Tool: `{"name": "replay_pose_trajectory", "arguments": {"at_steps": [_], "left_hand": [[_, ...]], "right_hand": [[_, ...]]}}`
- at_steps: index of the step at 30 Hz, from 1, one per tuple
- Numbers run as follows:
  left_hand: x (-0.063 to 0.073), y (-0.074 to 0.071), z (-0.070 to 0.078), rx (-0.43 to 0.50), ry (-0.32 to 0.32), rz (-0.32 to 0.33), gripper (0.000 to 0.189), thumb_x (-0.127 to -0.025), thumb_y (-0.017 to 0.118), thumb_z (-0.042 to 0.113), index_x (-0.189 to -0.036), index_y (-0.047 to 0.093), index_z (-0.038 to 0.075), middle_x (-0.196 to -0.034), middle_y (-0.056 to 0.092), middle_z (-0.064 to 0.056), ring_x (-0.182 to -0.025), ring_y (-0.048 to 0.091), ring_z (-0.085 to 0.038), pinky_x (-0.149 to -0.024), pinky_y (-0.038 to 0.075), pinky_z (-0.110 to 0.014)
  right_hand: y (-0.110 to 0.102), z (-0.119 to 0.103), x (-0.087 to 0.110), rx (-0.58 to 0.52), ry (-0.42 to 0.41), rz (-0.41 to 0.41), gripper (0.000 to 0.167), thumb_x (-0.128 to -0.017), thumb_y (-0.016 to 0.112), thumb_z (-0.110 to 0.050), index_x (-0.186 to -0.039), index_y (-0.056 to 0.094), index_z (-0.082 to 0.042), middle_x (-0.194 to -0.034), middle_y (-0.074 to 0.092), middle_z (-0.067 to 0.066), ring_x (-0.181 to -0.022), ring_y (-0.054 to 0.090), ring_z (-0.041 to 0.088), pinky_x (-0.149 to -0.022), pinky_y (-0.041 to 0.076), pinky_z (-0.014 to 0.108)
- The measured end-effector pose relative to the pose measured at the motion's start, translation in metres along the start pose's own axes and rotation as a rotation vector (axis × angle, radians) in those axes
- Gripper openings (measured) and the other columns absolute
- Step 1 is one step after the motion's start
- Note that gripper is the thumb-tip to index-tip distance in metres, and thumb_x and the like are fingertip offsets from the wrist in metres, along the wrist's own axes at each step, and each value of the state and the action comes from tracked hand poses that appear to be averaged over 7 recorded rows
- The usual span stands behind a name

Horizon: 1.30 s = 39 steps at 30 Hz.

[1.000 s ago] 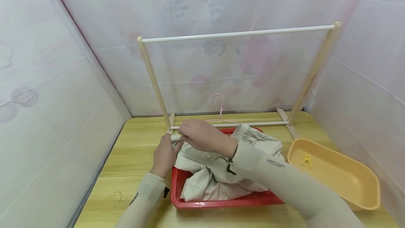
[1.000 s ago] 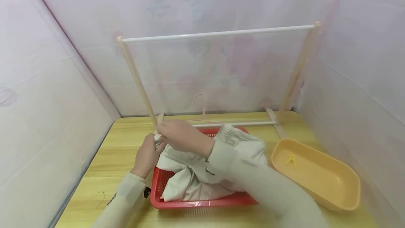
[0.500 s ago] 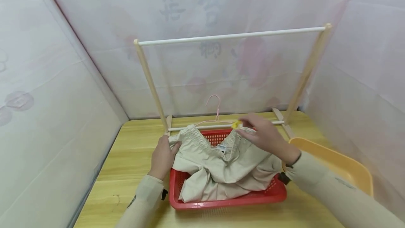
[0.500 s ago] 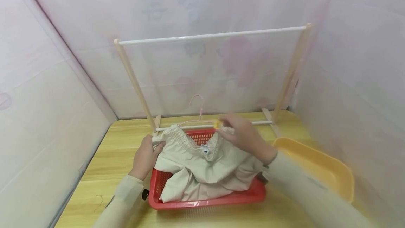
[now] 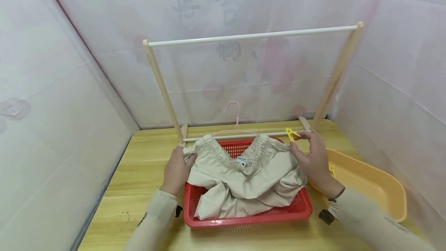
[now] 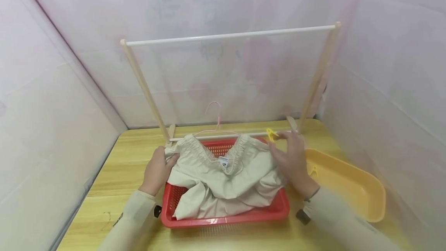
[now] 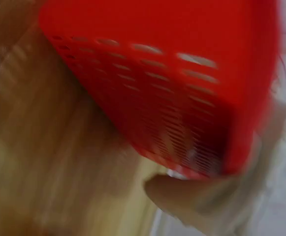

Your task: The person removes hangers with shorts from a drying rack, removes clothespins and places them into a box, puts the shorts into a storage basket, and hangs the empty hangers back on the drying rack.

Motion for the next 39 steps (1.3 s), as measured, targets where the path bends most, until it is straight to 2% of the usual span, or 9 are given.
{"name": "replay_pose_trajectory", "arguments": {"at_steps": [3,8,15,17,19,22,24,32,39], "left_hand": [[0.0,0.002,0.001,0.01,-0.003,-0.003,0.044,-0.1,0.069,0.037,-0.118,0.053,0.0,-0.104,0.06,-0.017,-0.092,0.067,-0.038,-0.076,0.054,-0.056],[0.001,0.007,0.004,0.031,-0.001,-0.013,0.043,-0.1,0.069,0.037,-0.118,0.054,0.001,-0.104,0.06,-0.015,-0.093,0.067,-0.037,-0.077,0.053,-0.056],[0.002,0.008,0.002,0.043,-0.025,-0.011,0.044,-0.1,0.069,0.038,-0.12,0.054,0.002,-0.107,0.061,-0.016,-0.095,0.066,-0.037,-0.08,0.053,-0.055],[0.003,0.007,0.0,0.038,-0.029,-0.005,0.045,-0.099,0.07,0.037,-0.12,0.055,0.001,-0.108,0.062,-0.016,-0.097,0.066,-0.037,-0.082,0.053,-0.056],[0.002,0.006,-0.001,0.02,-0.007,0.02,0.044,-0.098,0.071,0.037,-0.115,0.056,0.0,-0.105,0.062,-0.018,-0.098,0.064,-0.039,-0.085,0.051,-0.056],[0.002,0.002,0.0,-0.017,0.056,0.074,0.041,-0.097,0.073,0.036,-0.103,0.057,-0.001,-0.109,0.059,-0.023,-0.106,0.055,-0.045,-0.094,0.042,-0.058],[0.002,0.0,0.001,-0.034,0.098,0.105,0.039,-0.097,0.074,0.034,-0.097,0.056,-0.001,-0.111,0.058,-0.025,-0.11,0.05,-0.048,-0.097,0.038,-0.06],[-0.002,0.002,0.003,0.018,0.168,0.039,0.034,-0.101,0.068,0.019,-0.127,0.06,-0.001,-0.118,0.063,-0.02,-0.112,0.057,-0.042,-0.095,0.049,-0.056],[-0.006,0.001,0.006,-0.012,0.173,0.008,0.031,-0.102,0.066,0.018,-0.126,0.06,-0.001,-0.117,0.063,-0.018,-0.106,0.055,-0.04,-0.089,0.049,-0.053]], "right_hand": [[0.01,0.009,0.007,0.024,-0.017,0.024,0.037,-0.084,0.077,0.003,-0.116,0.06,0.009,-0.105,0.063,0.022,-0.107,0.054,0.039,-0.115,0.025,0.053],[0.02,0.017,0.023,0.106,-0.114,0.028,0.031,-0.084,0.076,-0.001,-0.11,0.061,0.008,-0.102,0.064,0.022,-0.118,0.055,0.045,-0.122,0.007,0.063],[0.026,0.017,0.029,0.147,-0.165,0.031,0.037,-0.081,0.078,0.002,-0.113,0.061,0.009,-0.11,0.064,0.025,-0.119,0.056,0.046,-0.123,0.009,0.061],[0.028,0.015,0.028,0.148,-0.153,0.013,0.038,-0.081,0.078,0.002,-0.114,0.06,0.01,-0.111,0.064,0.025,-0.119,0.057,0.046,-0.122,0.012,0.062],[0.03,0.014,0.028,0.156,-0.12,-0.009,0.039,-0.084,0.078,0.001,-0.117,0.059,0.008,-0.111,0.063,0.023,-0.114,0.06,0.043,-0.116,0.028,0.06],[0.032,0.012,0.029,0.175,-0.064,-0.034,0.04,-0.087,0.078,-0.002,-0.12,0.057,0.006,-0.109,0.064,0.02,-0.1,0.066,0.038,-0.09,0.051,0.055],[0.034,0.013,0.029,0.189,-0.026,-0.054,0.04,-0.089,0.078,-0.006,-0.121,0.055,0.003,-0.107,0.065,0.018,-0.092,0.068,0.034,-0.073,0.054,0.053],[0.036,0.01,0.027,0.182,0.009,-0.08,0.04,-0.091,0.077,-0.01,-0.12,0.055,0.003,-0.106,0.065,0.02,-0.095,0.068,0.036,-0.076,0.056,0.054],[0.033,0.009,0.025,0.168,0.002,-0.065,0.039,-0.09,0.077,-0.009,-0.119,0.055,0.003,-0.107,0.062,0.021,-0.097,0.065,0.037,-0.079,0.054,0.053]]}}
Point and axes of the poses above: each hand's wrist, its own x-axis away from the middle knuckle, its own y-axis out of the palm, z = x × y, the point moved 3 cm from there along -x, towards the middle knuckle
